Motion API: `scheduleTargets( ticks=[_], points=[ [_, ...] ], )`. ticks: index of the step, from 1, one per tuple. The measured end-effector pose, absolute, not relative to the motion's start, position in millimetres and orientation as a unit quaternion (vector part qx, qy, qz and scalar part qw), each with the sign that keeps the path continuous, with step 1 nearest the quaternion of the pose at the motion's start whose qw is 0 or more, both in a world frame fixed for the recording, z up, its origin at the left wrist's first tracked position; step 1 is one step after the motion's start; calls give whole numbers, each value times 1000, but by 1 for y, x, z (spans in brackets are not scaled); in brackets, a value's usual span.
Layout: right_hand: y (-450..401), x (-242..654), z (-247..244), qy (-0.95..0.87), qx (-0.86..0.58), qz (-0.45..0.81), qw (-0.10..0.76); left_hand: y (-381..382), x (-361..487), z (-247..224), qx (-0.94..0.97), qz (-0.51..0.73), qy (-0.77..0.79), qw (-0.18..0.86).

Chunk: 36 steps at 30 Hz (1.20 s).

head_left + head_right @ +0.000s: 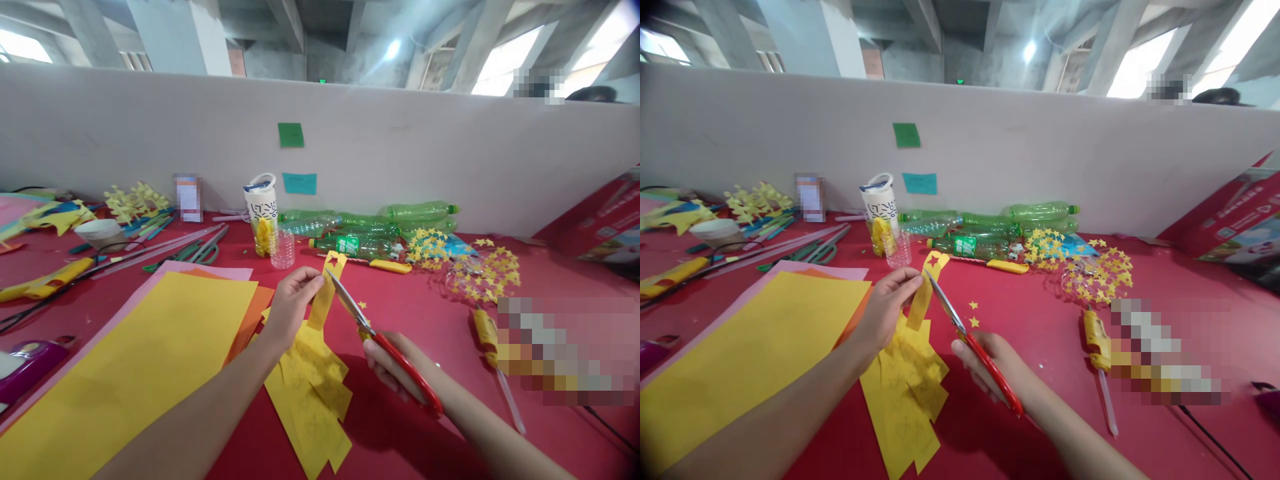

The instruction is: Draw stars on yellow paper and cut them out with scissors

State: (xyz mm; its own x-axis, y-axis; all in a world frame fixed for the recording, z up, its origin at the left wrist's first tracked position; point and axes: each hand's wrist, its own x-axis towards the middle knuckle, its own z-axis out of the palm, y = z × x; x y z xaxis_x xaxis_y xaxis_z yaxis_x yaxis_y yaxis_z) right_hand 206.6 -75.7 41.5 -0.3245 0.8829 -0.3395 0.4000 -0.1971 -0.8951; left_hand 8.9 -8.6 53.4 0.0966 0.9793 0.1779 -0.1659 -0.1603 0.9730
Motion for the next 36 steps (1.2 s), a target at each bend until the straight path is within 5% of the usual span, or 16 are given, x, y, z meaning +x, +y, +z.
scheduleTargets(
  ticks=[36],
  points=[
    [-78,203,50,-583,-539,574,200,-3,1,57,576,533,373,495]
  ],
)
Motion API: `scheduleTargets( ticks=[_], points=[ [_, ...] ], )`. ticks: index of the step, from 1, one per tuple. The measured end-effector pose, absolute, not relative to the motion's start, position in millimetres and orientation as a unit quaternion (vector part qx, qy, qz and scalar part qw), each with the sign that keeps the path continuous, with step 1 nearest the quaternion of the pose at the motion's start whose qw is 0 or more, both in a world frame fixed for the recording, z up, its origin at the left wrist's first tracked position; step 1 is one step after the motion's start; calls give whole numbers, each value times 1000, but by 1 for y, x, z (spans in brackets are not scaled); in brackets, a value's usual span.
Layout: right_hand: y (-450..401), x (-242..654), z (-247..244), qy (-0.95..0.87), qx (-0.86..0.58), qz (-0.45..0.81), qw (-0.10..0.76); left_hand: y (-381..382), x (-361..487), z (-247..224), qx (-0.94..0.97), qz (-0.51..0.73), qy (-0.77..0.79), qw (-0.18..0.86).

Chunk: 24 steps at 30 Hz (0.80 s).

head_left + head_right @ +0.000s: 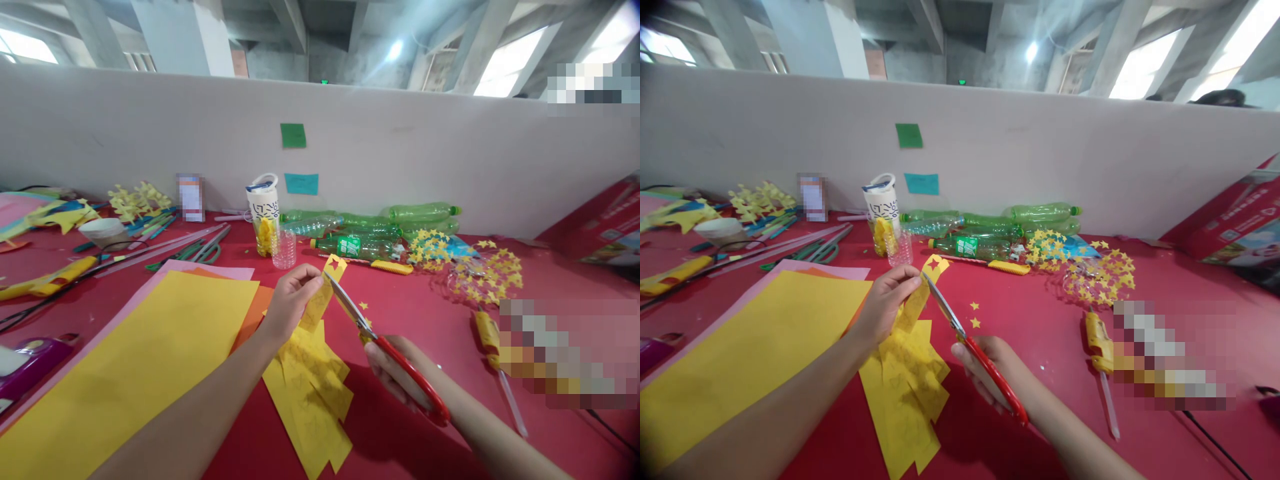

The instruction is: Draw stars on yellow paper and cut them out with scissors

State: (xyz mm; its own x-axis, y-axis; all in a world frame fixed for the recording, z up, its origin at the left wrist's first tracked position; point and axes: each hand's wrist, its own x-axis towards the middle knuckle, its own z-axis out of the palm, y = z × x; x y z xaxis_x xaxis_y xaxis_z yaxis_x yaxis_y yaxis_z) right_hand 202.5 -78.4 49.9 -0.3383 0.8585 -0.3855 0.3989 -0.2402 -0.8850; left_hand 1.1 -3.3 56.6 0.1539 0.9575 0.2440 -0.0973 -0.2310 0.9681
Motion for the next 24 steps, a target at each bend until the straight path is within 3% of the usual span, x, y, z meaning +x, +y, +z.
scheduleTargets(
  ticks=[6,12,17,21,24],
  points=[
    [-78,205,47,-586,-538,571,204,-5,0,60,571,533,379,495],
    [-78,207,42,-597,-516,572,225,0,-1,55,483,524,346,611],
    [-80,208,38,-610,-462,576,287,1,2,44,566,385,378,623],
    [-80,208,39,-599,-468,580,292,-13,9,46,674,263,314,615],
    [-80,206,39,-588,-501,573,276,-22,12,53,666,322,293,605]
  ],
)
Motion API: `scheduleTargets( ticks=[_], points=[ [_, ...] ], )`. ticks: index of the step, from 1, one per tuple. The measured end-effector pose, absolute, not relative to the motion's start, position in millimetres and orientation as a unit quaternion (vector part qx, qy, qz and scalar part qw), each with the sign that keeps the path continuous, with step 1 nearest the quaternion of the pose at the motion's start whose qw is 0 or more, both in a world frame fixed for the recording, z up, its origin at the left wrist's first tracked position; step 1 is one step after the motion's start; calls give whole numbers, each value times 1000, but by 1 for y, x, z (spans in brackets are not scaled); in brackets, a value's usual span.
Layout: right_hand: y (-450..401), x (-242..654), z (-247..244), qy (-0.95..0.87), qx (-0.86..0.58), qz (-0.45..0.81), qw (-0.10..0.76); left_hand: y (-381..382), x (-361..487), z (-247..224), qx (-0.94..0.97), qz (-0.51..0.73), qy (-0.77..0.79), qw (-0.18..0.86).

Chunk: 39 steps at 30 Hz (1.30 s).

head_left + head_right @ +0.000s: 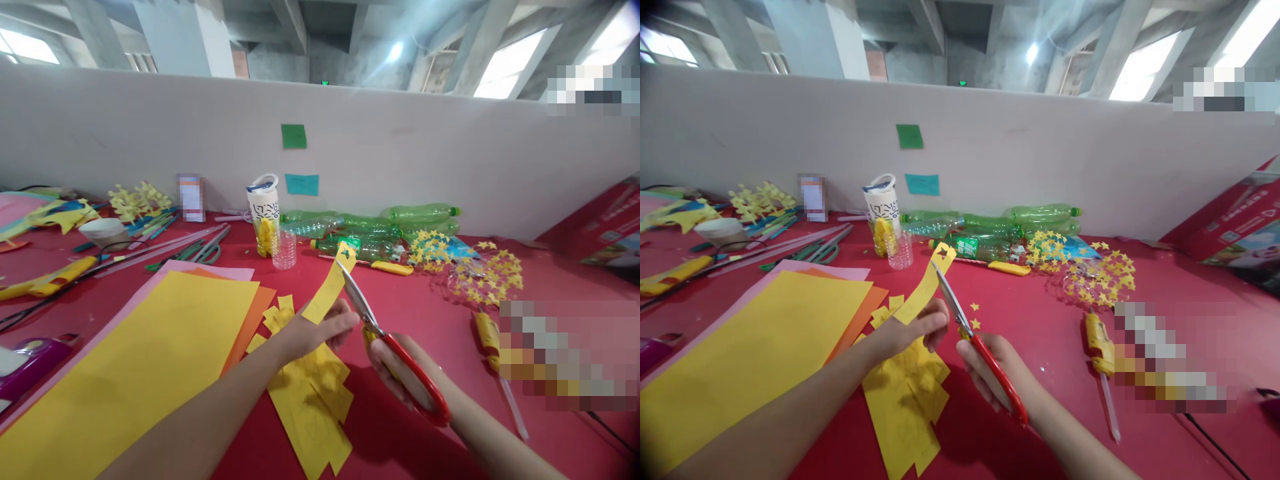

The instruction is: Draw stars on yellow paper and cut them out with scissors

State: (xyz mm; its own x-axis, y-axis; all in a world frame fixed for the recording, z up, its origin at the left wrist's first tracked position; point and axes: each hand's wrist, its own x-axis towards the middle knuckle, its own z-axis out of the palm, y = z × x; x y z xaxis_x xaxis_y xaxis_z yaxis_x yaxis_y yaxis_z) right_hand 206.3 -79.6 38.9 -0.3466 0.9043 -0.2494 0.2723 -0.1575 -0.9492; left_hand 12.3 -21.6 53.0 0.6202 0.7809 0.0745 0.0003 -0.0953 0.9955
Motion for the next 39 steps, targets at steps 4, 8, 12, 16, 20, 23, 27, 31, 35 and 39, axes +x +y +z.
scheduleTargets(
  ticks=[4,8,12,16,20,23,27,31,35,39],
  points=[
    [-80,203,39,-577,-524,571,259,-20,11,59,601,473,297,571],
    [-80,200,38,-562,-542,565,266,-19,9,62,592,482,304,570],
    [-79,197,40,-546,-556,565,270,-26,13,63,613,448,323,565],
    [-81,194,47,-554,-568,550,262,-28,16,59,595,442,314,593],
    [-82,192,47,-562,-564,544,264,-24,17,55,517,478,330,630],
    [-82,193,42,-568,-559,544,262,-21,17,51,498,507,361,604],
    [-82,193,41,-575,-547,551,260,-16,16,50,481,540,381,576],
    [-83,197,45,-585,-542,556,235,-14,12,56,516,555,350,551],
    [-84,202,46,-615,-520,545,232,-13,9,62,563,532,345,529],
    [-83,205,46,-616,-514,551,228,-12,5,64,581,520,355,516]
  ],
)
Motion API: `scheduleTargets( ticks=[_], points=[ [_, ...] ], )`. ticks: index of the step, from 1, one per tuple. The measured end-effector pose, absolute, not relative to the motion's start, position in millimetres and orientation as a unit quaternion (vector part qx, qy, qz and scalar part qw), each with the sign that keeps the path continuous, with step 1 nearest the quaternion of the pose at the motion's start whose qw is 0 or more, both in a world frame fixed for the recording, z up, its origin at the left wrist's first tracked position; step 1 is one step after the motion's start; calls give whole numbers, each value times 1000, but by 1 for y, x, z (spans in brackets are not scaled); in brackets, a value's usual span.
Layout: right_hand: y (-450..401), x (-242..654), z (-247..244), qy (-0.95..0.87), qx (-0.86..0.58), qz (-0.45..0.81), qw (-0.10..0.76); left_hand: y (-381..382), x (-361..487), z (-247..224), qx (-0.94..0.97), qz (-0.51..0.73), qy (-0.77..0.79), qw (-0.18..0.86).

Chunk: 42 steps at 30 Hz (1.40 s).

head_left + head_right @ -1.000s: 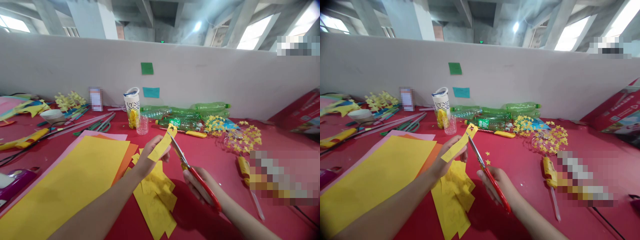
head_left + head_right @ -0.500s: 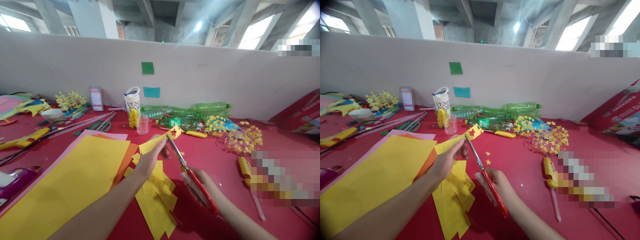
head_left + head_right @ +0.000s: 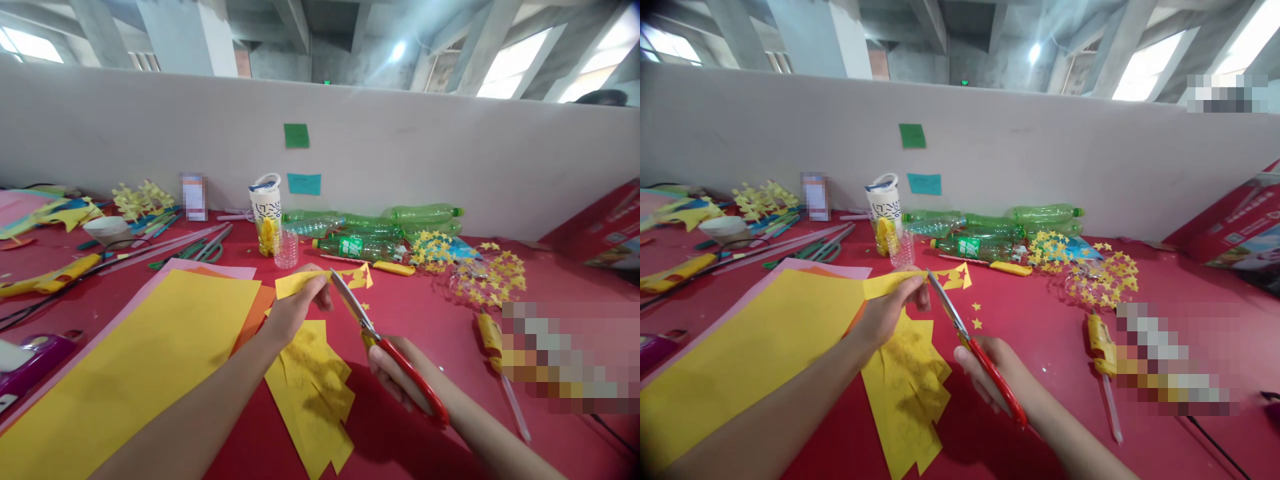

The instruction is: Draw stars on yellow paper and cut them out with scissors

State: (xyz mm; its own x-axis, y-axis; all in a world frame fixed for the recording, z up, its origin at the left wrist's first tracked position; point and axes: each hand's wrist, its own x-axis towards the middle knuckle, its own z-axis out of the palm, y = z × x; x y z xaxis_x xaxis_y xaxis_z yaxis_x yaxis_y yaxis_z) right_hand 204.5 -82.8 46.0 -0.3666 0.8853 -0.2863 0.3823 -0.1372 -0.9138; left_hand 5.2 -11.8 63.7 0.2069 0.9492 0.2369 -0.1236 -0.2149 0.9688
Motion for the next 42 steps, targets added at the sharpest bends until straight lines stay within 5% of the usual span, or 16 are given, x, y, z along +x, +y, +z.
scheduleTargets(
  ticks=[42],
  points=[
    [-80,206,39,-597,-519,564,239,-9,-1,59,529,491,368,586]
  ],
)
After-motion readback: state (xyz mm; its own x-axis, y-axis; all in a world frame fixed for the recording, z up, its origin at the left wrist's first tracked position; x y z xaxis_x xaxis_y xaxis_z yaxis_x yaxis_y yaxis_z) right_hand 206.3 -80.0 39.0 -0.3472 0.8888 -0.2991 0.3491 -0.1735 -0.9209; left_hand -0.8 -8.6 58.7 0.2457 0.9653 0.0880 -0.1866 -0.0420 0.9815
